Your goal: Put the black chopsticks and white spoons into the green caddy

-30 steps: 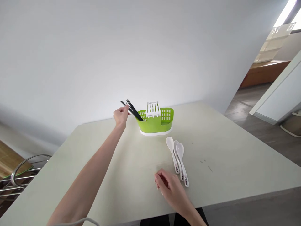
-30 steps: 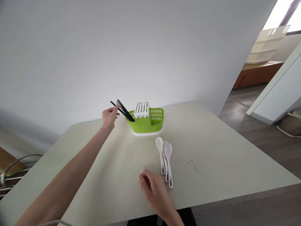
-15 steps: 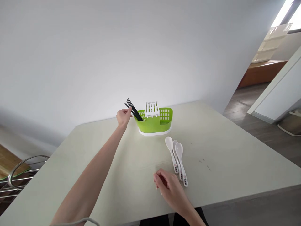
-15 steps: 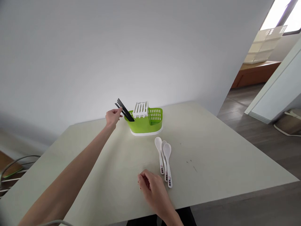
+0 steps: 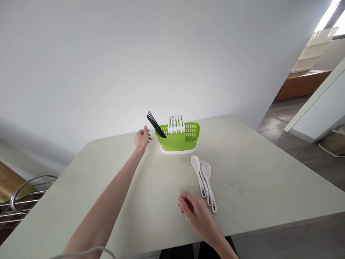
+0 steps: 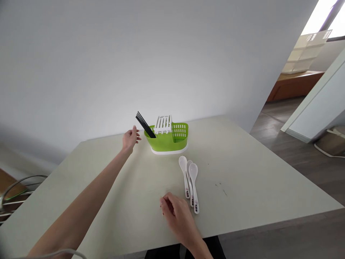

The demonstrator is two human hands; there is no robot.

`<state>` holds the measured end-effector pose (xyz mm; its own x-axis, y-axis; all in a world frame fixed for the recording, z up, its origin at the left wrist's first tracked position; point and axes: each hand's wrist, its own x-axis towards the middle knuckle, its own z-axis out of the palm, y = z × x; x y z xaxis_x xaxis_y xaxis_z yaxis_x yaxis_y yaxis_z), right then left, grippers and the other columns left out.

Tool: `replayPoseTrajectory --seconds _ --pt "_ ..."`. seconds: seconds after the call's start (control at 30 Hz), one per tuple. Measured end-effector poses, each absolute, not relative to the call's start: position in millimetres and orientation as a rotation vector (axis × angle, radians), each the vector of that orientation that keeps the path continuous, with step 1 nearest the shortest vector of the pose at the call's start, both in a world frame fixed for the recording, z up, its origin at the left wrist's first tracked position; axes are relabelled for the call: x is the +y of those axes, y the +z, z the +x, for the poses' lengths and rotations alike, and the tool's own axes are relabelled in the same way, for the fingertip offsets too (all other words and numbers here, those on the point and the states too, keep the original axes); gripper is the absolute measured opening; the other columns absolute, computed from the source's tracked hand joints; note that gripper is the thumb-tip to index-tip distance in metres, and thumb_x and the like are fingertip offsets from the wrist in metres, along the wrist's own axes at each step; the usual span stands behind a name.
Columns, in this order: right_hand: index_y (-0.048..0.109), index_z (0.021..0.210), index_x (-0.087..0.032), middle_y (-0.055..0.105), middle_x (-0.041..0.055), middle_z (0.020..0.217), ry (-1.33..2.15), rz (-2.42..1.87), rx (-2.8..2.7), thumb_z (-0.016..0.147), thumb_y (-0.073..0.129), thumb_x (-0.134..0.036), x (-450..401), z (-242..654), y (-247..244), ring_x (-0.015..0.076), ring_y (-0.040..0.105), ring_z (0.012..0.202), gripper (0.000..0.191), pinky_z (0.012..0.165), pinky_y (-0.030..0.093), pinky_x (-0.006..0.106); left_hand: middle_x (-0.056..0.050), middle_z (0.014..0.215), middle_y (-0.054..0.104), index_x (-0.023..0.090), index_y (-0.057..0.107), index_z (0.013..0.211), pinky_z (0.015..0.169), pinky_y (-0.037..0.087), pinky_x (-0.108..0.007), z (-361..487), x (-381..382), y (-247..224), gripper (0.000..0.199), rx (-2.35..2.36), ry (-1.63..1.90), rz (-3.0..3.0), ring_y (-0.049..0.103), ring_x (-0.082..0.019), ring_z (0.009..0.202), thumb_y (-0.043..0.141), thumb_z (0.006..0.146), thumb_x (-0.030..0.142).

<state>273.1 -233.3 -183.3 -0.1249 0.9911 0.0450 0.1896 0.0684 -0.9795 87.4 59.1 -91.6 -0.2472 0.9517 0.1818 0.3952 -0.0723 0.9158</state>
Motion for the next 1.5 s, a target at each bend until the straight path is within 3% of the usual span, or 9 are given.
replayPoseTrajectory --seconds 0.37,0.5,0.63,0.7,0.8,0.93,1.27,1.4,1.5 --pt "0.055 0.081 -0.022 0.055 -0.0021 0.067 1.125 -1.238 -1.508 0.110 0.042 -0.051 -241.5 284.8 -169.7 0.0134 0.048 0.059 0.043 0.056 0.036 0.026 -0.002 0.075 0.062 0.017 0.067 0.091 0.055 0.046 -0.026 34.8 24.2 -171.9 0.052 1.519 1.137 1.425 0.058 -0.013 0.059 0.057 0.093 0.068" --pt "0.056 0.081 -0.023 0.059 -0.0014 0.069 0.906 -1.338 -1.423 0.108 0.044 -0.054 -236.2 315.2 -158.2 0.0140 0.054 0.061 0.043 0.061 0.041 0.025 -0.001 0.071 0.060 0.018 0.067 0.090 0.055 0.046 -0.027 22.5 11.9 -178.5 0.054 1.447 1.115 1.527 0.056 -0.014 0.058 0.055 0.094 0.070" --pt "0.060 0.090 -0.024 0.056 -0.0037 0.065 0.725 -1.533 -1.256 0.104 0.048 -0.062 -217.3 349.3 -159.5 0.0145 0.052 0.054 0.042 0.054 0.040 0.027 0.000 0.068 0.060 0.019 0.067 0.087 0.055 0.044 -0.028 25.4 -4.9 -173.1 0.054 1.466 1.070 1.629 0.053 -0.014 0.056 0.052 0.096 0.070" --pt "0.063 0.097 -0.023 0.066 0.0005 0.077 0.565 -1.614 -1.244 0.101 0.050 -0.063 -206.7 363.1 -163.9 0.0151 0.055 0.057 0.043 0.058 0.043 0.029 0.000 0.066 0.060 0.019 0.067 0.086 0.056 0.043 -0.028 27.7 -14.0 -171.1 0.054 1.476 1.065 1.659 0.052 -0.014 0.056 0.051 0.096 0.069" --pt "0.065 0.105 -0.021 0.071 0.0091 0.111 0.425 -1.685 -1.261 0.099 0.052 -0.061 -192.1 378.7 -172.7 0.0151 0.060 0.064 0.043 0.068 0.049 0.033 0.000 0.067 0.060 0.020 0.067 0.086 0.056 0.042 -0.027 27.8 -27.2 -170.3 0.053 1.466 1.080 1.664 0.052 -0.014 0.057 0.051 0.097 0.069" --pt "0.063 0.115 -0.021 0.069 0.0110 0.122 0.458 -1.766 -1.349 0.097 0.050 -0.055 -175.6 393.4 -185.9 0.0154 0.064 0.065 0.041 0.077 0.052 0.037 0.000 0.069 0.060 0.020 0.068 0.089 0.058 0.042 -0.028 25.3 -39.7 -171.1 0.052 1.473 1.072 1.656 0.052 -0.015 0.058 0.049 0.099 0.068" --pt "0.065 0.110 -0.024 0.077 0.0078 0.110 0.667 -1.816 -1.632 0.095 0.048 -0.047 -148.3 405.8 -190.4 0.0225 0.071 0.082 0.032 0.082 0.051 0.038 0.001 0.065 0.060 0.021 0.067 0.085 0.059 0.041 -0.028 28.6 -44.1 -170.0 0.050 1.481 1.039 1.725 0.054 -0.015 0.059 0.048 0.099 0.064" --pt "0.070 0.105 -0.024 0.078 0.0065 0.102 0.771 -1.811 -1.571 0.092 0.052 -0.051 -145.3 409.7 -191.1 0.0203 0.070 0.071 0.035 0.076 0.051 0.036 0.000 0.066 0.061 0.020 0.067 0.085 0.060 0.042 -0.028 28.1 -44.4 -170.1 0.050 1.483 1.035 1.724 0.054 -0.015 0.059 0.048 0.099 0.064" --pt "0.074 0.102 -0.021 0.075 0.0039 0.082 0.839 -1.774 -1.577 0.091 0.053 -0.055 -143.5 417.4 -194.1 0.0200 0.066 0.067 0.041 0.072 0.050 0.035 0.000 0.067 0.062 0.021 0.067 0.085 0.061 0.042 -0.028 28.0 -43.9 -171.0 0.049 1.484 1.031 1.729 0.054 -0.015 0.060 0.048 0.099 0.064"
